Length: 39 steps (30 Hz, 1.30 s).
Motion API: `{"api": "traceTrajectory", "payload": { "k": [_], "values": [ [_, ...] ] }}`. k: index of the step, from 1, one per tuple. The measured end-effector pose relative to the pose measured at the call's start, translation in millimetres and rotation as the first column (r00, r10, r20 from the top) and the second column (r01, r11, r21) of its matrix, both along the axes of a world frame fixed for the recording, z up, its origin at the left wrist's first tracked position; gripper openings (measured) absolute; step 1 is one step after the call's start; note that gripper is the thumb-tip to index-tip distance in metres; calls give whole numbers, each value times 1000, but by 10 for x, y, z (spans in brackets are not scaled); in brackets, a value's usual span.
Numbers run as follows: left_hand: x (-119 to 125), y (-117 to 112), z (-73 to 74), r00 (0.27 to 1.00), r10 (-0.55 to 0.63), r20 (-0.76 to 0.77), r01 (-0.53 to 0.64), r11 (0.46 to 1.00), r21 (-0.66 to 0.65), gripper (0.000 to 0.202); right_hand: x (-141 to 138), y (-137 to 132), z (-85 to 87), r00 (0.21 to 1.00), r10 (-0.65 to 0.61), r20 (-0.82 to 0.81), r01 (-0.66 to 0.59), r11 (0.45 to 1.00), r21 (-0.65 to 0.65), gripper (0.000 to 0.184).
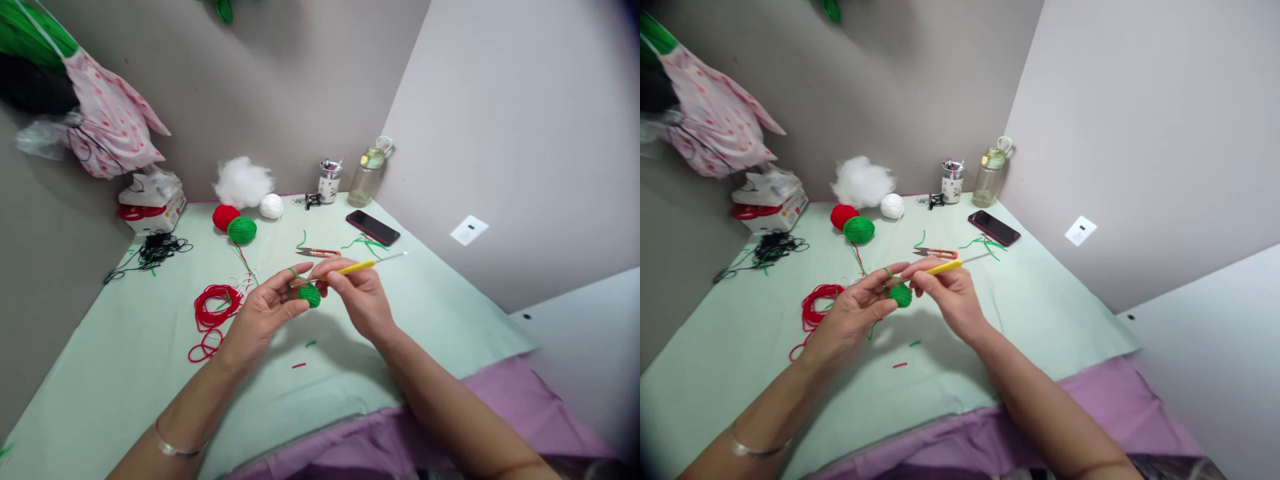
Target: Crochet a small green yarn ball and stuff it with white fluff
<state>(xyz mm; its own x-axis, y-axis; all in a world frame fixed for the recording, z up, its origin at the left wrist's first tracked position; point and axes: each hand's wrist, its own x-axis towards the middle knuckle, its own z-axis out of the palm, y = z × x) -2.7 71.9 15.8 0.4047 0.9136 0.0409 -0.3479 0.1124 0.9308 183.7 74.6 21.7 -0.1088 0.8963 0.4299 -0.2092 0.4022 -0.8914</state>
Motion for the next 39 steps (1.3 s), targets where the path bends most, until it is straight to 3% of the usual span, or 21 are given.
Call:
{"api": "traceTrajectory", "payload": {
  "k": [4, 7, 14, 19, 27, 33, 39],
  "values": [
    [11, -17, -1, 994, 37, -105, -32, 998, 48, 56, -31, -16, -32, 994, -61, 95, 52, 995, 89, 18],
    [5, -43, 15, 984, 76, -164, -62, 994, 86, 58, -3, 8, -58, 999, -17, 46, 15, 999, 36, 18],
    [-25, -37, -19, 942, 202, -270, -114, 944, 310, 52, 90, 57, -53, 995, 97, 7, -96, 993, -66, 25],
    [-46, -24, -18, 928, 202, -312, -90, 936, 339, 52, 122, 42, -12, 990, 121, 69, -120, 993, -10, 24],
    [-40, -11, -42, 924, 216, -316, -101, 934, 343, 47, 105, -18, 76, 965, 20, 261, -63, 985, 159, 26],
    [-52, 0, -60, 897, 257, -359, -124, 927, 354, 48, 113, -5, -18, 927, -49, 373, -53, 965, 257, 22],
    [-59, 4, -38, 891, 271, -363, -123, 916, 382, 46, 87, 2, -37, 954, -21, 301, -47, 975, 216, 24]
  ]
}}
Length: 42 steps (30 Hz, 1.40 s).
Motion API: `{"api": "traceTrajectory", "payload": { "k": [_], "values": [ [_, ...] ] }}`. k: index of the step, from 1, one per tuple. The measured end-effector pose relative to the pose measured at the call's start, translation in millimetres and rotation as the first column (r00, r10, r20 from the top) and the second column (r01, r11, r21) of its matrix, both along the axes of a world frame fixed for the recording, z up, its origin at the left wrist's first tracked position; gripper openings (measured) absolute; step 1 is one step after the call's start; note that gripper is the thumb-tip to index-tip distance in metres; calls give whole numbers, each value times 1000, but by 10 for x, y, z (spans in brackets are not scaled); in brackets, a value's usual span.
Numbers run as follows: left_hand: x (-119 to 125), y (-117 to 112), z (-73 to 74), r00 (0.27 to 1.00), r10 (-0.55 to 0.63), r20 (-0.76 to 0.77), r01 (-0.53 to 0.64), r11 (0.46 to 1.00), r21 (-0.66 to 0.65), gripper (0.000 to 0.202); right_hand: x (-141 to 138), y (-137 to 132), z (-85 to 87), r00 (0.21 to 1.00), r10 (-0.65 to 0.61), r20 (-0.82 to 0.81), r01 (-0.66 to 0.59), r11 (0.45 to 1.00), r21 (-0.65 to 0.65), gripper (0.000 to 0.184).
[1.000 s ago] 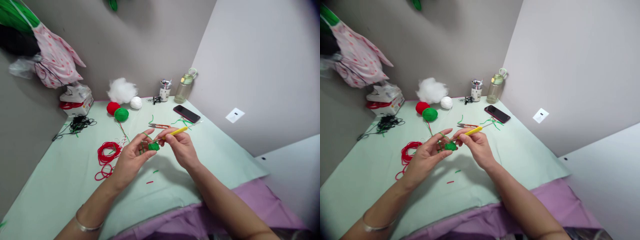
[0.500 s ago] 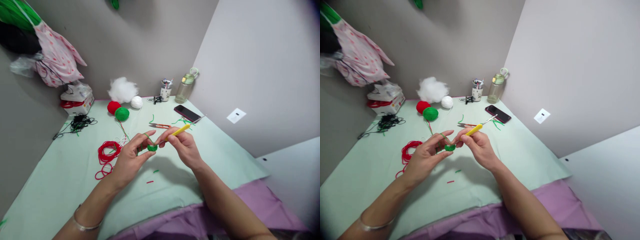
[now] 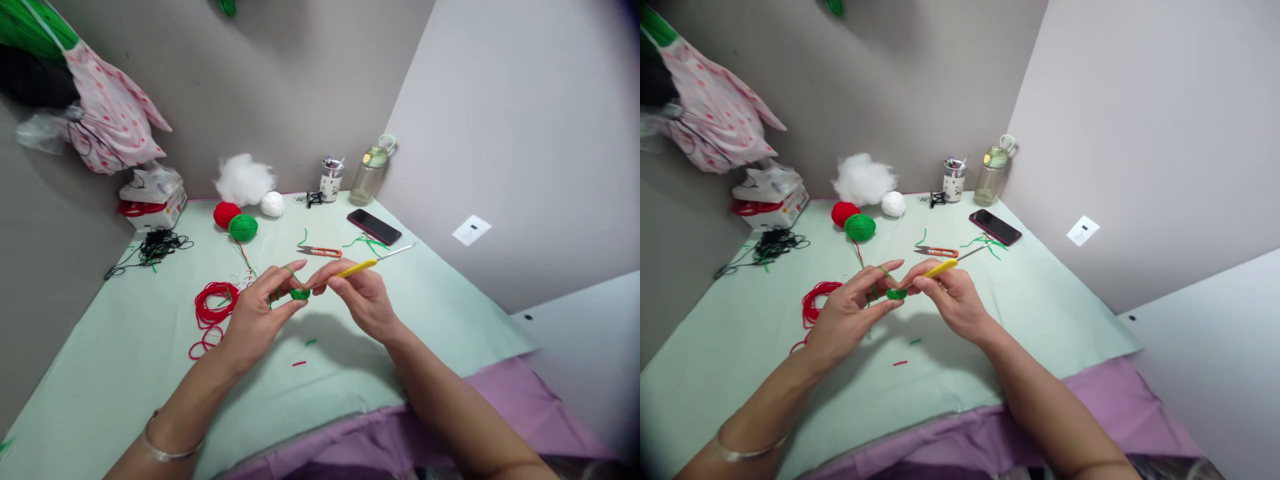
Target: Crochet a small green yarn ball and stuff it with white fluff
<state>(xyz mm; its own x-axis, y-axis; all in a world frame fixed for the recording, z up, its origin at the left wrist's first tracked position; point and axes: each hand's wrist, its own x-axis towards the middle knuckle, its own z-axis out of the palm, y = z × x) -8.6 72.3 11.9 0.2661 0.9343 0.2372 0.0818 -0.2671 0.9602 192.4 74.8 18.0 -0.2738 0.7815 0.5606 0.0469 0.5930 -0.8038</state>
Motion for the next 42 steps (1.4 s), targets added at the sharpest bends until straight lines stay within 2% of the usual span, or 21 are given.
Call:
{"api": "traceTrajectory", "payload": {
  "k": [3, 6, 12, 16, 20, 24, 26, 29, 34, 36, 38, 40, 42],
  "values": [
    [-1, 1, 11, 1000, -2, -10, 2, 1000, 2, 44, -15, -6, 36, 999, 17, -39, -19, 999, -48, 25],
    [-5, 5, 14, 1000, -2, -15, 2, 1000, 0, 42, -19, -8, 35, 1000, 18, -23, -19, 1000, -22, 23],
    [-31, 22, -16, 998, 8, -68, -4, 998, 62, 32, -2, 10, -2, 981, -53, 185, 23, 987, 160, 19],
    [-46, 46, -69, 990, 13, -139, 1, 995, 100, 41, -8, 30, -16, 953, -36, 301, -50, 961, 273, 17],
    [-34, 59, -62, 994, 21, -107, -24, 999, -24, 50, -8, 54, -53, 936, -45, 350, -65, 952, 299, 16],
    [-3, 47, 16, 999, 29, -15, -31, 978, -206, 62, 0, 65, -67, 982, -3, 190, -36, 978, 205, 18],
    [17, 34, 46, 999, 46, 26, -38, 966, -256, 64, -11, 62, -77, 991, -17, 133, -13, 976, 218, 19],
    [56, 0, 55, 991, 91, 95, -61, 957, -284, 68, -43, 44, -117, 978, -127, 166, 52, 917, 395, 17],
    [136, -85, 30, 957, 117, 266, -31, 951, -307, 63, -66, -23, -188, 859, -443, 257, 165, 715, 680, 30],
    [162, -109, 34, 924, 103, 369, 50, 922, -383, 59, -59, -65, -193, 826, -514, 229, 177, 624, 761, 36],
    [176, -118, 49, 872, 74, 484, 184, 866, -464, 59, -54, -107, -186, 826, -527, 200, 187, 591, 785, 43],
    [174, -111, 72, 819, 48, 571, 300, 813, -499, 59, -61, -133, -174, 860, -479, 178, 203, 639, 742, 45],
    [155, -93, 93, 799, 16, 601, 363, 784, -504, 60, -82, -136, -159, 908, -400, 126, 231, 728, 646, 42]
  ]
}}
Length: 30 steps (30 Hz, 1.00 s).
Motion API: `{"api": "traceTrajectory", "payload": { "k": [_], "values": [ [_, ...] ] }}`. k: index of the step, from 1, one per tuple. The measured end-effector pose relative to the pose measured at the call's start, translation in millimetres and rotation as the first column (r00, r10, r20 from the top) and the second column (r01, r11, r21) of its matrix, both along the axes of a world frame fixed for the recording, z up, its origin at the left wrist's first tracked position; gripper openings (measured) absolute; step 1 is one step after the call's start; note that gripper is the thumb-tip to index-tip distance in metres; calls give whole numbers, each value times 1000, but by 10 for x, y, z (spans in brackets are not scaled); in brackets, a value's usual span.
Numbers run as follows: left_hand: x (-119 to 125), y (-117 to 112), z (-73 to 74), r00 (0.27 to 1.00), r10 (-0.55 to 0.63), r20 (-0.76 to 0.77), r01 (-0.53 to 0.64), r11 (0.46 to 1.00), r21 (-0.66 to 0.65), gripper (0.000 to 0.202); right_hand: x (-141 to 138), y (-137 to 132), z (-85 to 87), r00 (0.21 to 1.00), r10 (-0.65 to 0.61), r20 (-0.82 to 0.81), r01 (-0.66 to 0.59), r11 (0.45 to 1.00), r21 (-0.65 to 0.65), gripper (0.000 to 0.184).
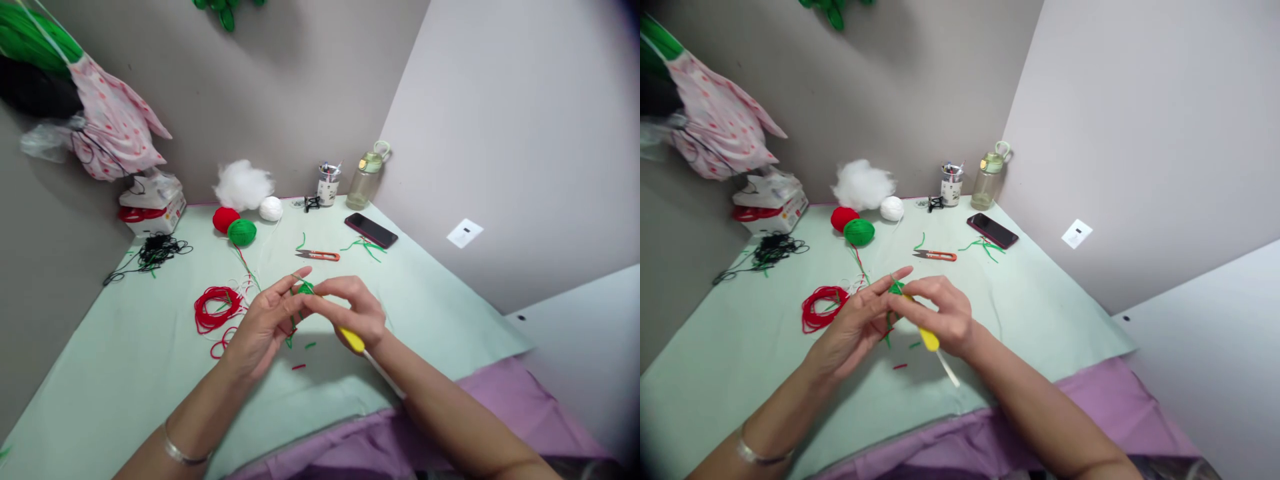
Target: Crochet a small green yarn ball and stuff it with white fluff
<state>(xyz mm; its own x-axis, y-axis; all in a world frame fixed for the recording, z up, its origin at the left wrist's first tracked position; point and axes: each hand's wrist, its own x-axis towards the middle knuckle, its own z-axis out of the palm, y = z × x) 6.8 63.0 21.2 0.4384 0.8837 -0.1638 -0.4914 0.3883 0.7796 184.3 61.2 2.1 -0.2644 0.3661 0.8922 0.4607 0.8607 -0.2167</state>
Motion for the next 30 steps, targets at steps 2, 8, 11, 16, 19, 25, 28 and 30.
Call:
{"api": "traceTrajectory", "payload": {
  "k": [2, 8, 11, 16, 19, 25, 28, 30],
  "values": [
    [-31, 25, 12, 1000, -24, -9, 24, 1000, 3, 62, -27, 15, 20, 988, 73, -139, -90, 989, -121, 34],
    [-136, 115, -11, 991, 31, -133, -24, 998, 54, 65, -26, 45, 129, 921, 142, -362, -270, 903, -334, 17],
    [-178, 150, -23, 977, 41, -208, -14, 992, 127, 62, 22, 53, 171, 905, 115, -409, -314, 831, -460, 17],
    [-225, 157, -3, 964, 12, -266, 42, 979, 198, 56, 84, 130, 186, 757, 90, -648, -550, 623, -556, 21],
    [-238, 156, 0, 968, 4, -250, 51, 976, 212, 53, 101, 190, 195, 685, 57, -727, -647, 507, -570, 22],
    [-162, 154, -71, 982, 64, -180, -31, 983, 184, 57, 11, 182, 128, 810, 143, -568, -535, 575, -619, 21],
    [-87, 123, -88, 989, 45, -140, -27, 992, 123, 63, -68, 97, 31, 978, 38, -205, -114, 921, -373, 17],
    [-54, 95, -78, 994, 11, -111, -1, 996, 92, 63, -103, 50, -19, 994, -69, -81, 54, 985, -167, 27]
  ]
}}
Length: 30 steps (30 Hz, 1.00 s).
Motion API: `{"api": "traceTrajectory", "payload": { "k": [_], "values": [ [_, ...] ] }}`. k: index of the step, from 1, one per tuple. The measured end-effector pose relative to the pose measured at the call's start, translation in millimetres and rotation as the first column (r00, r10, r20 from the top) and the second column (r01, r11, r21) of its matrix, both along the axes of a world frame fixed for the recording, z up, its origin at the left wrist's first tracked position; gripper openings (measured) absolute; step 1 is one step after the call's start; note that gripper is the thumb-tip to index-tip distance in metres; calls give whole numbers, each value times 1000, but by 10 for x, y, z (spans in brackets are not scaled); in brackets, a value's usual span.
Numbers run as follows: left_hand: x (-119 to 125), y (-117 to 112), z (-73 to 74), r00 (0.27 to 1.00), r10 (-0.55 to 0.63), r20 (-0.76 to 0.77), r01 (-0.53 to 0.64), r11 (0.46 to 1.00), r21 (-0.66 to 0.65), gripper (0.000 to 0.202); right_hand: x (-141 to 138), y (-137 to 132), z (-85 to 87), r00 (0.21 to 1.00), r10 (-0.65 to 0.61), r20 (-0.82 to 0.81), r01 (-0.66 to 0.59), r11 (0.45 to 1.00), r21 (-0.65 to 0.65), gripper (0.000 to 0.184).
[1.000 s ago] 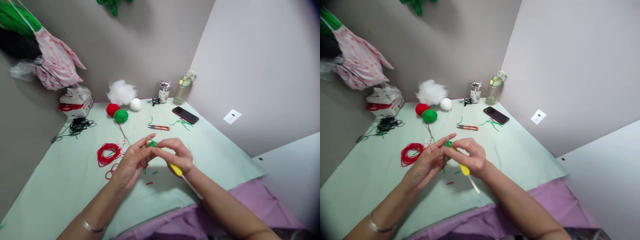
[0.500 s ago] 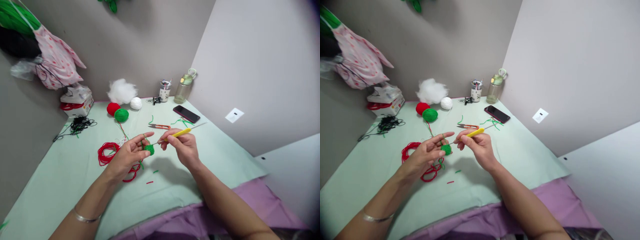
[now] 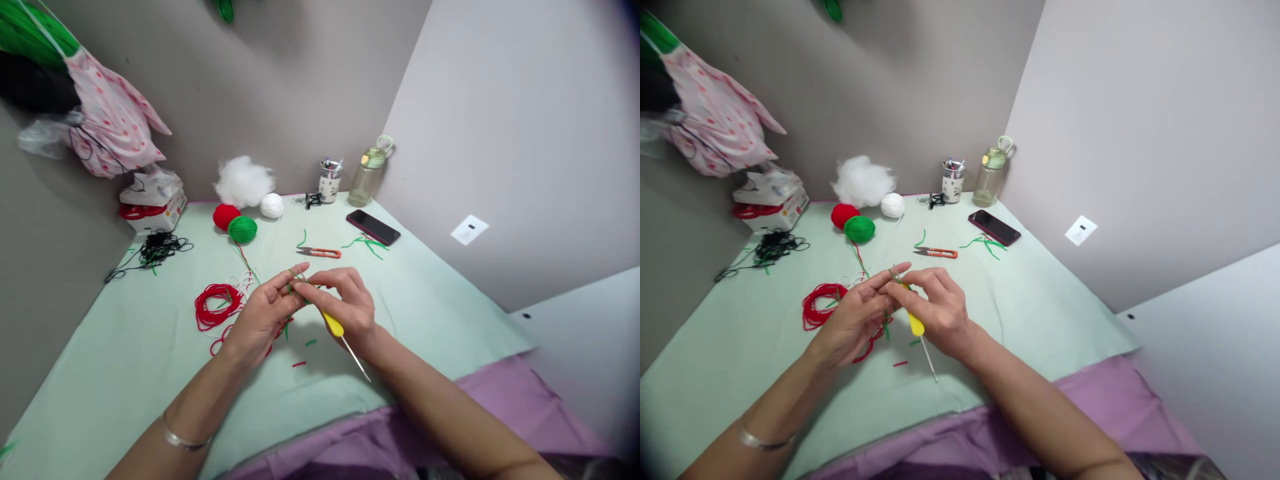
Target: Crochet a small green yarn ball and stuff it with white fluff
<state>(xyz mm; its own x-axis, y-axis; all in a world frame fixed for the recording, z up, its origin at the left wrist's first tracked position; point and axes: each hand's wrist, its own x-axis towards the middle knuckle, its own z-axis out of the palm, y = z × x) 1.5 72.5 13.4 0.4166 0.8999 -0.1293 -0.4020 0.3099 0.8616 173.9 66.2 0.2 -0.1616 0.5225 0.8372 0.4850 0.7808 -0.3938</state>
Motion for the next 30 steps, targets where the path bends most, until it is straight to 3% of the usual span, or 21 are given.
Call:
{"api": "traceTrajectory", "payload": {
  "k": [2, 5, 7, 9, 13, 17, 23, 30],
  "values": [
    [12, -22, 15, 998, -41, 54, 41, 999, -1, 59, -14, -20, -10, 999, 21, -31, -20, 999, 30, 30],
    [9, -36, 18, 988, -77, 132, 75, 997, 25, 52, -1, -4, 47, 965, 170, -200, -193, 976, -104, 24],
    [11, -40, 5, 990, -63, 129, 60, 998, 25, 54, 16, 17, 88, 952, 207, -227, -246, 957, -156, 22],
    [22, -47, -12, 995, -20, 94, 19, 1000, 11, 59, 28, 28, 90, 980, 152, -131, -168, 978, -121, 23],
    [49, -65, -16, 998, 35, 57, -34, 999, -22, 62, 22, 10, 14, 997, -32, 64, 26, 995, 98, 33],
    [38, -61, 24, 988, -5, 157, 9, 1000, -21, 54, 22, -8, 41, 983, 118, -139, -123, 992, -35, 31],
    [-38, -6, 57, 979, 4, 202, 6, 999, -49, 48, 89, 22, 155, 887, 187, -423, -313, 916, -252, 17],
    [-83, 32, 51, 989, -51, 139, 54, 998, -21, 43, 172, 110, 239, 652, 115, -749, -568, 728, -383, 19]
  ]
}}
